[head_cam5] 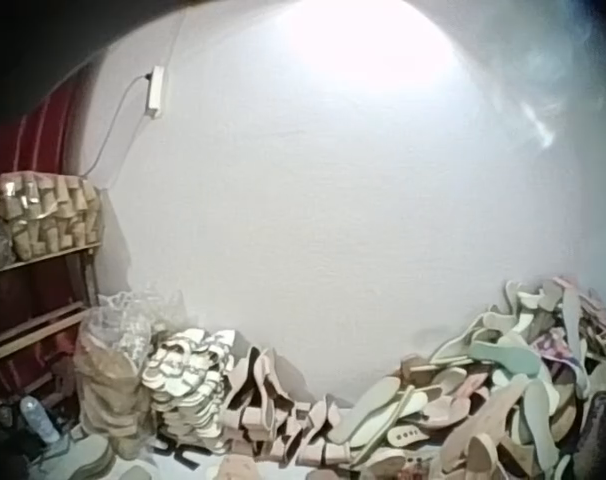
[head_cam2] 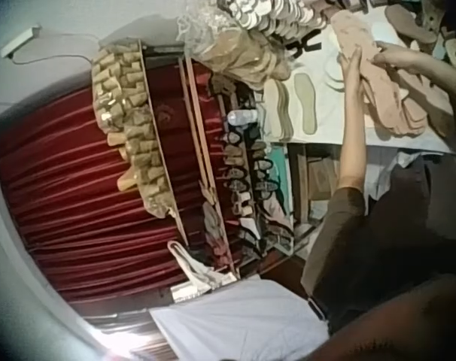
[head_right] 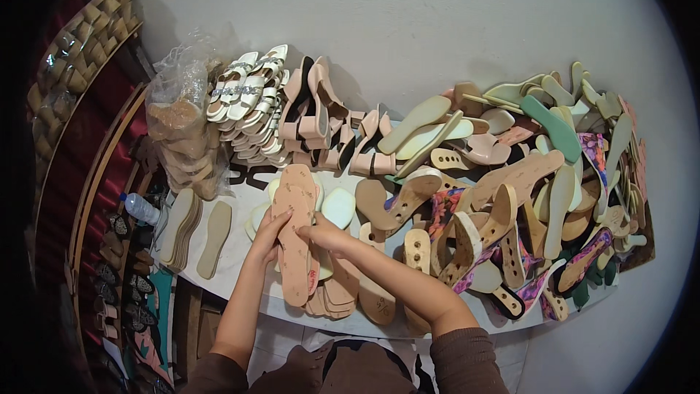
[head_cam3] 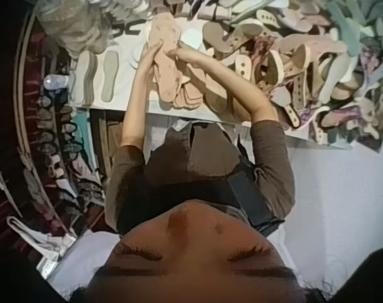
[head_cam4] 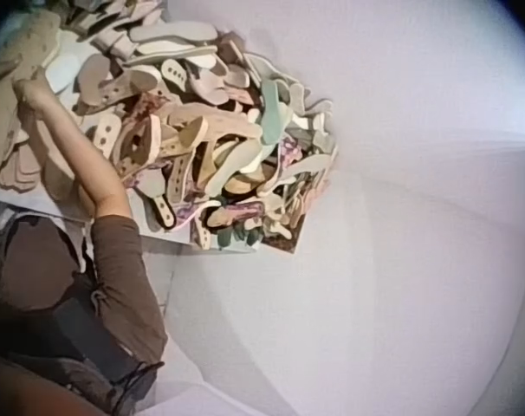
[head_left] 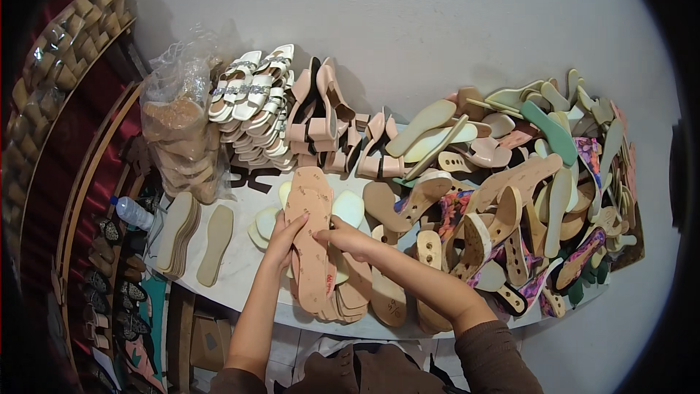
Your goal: The recorder is sorting and stacking various shoe insoles on a work table.
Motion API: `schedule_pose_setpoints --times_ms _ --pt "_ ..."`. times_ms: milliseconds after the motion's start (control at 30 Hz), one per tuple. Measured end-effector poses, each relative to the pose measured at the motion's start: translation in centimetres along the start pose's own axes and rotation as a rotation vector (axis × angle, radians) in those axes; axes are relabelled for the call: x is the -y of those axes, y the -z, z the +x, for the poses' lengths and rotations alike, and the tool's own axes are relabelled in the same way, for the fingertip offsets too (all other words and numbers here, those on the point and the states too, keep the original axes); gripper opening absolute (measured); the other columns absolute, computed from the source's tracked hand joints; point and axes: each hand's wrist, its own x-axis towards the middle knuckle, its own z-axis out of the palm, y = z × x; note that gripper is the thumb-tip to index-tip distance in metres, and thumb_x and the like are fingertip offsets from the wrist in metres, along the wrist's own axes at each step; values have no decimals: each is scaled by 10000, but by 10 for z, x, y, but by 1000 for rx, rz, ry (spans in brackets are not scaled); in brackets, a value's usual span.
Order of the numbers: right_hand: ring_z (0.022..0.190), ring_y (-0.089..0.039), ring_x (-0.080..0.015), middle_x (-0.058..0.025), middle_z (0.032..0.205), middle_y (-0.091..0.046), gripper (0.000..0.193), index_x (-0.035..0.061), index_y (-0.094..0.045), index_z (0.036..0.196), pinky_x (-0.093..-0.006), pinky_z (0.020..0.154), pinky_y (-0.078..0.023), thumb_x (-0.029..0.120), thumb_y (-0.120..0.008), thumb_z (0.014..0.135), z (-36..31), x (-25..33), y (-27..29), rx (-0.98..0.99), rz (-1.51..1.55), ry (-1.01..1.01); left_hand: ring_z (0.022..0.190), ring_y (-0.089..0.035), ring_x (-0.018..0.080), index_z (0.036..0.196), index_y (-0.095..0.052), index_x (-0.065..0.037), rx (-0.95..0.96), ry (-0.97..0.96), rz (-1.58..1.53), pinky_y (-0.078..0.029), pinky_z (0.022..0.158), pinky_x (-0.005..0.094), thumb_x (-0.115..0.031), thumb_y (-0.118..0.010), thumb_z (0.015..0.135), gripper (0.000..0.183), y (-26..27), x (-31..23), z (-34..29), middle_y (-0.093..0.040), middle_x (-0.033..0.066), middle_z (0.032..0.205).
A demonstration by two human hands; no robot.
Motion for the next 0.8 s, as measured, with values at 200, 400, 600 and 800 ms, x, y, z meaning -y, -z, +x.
schedule_pose_setpoints --times_ms 200,400,600,800 --pt "1004 -529 -181 -120 1113 -537 574 -32 -381 1231 -295 855 -426 320 -576 822 14 14 25 -5 201 54 1160 -426 243 1305 -307 -7 229 105 -337 -353 975 402 -374 -407 915 544 7 -16 14 -422 131 1282" --pt "849 -595 -155 -93 997 -598 353 9 -507 1092 -289 777 -489 267 -513 851 -3 28 69 -144 359 18 1186 -392 304 1351 -222 -40 61 154 -61 -355 951 450 -415 -442 896 630 24 -42 16 -305 179 1350" --pt "906 -580 -189 -91 1035 -594 392 40 -509 1118 -311 836 -457 334 -474 861 0 5 71 -135 488 -19 1154 -418 295 1279 -320 -53 -15 194 29 -366 933 439 -396 -436 901 524 55 -21 14 -386 160 1279" --pt "952 -478 -218 -132 1103 -497 465 37 -447 1189 -322 830 -393 318 -524 827 37 -24 51 -241 129 -81 1144 -412 299 1324 -280 -64 7 274 41 -371 932 430 -392 -407 913 542 34 -9 20 -360 152 1305"
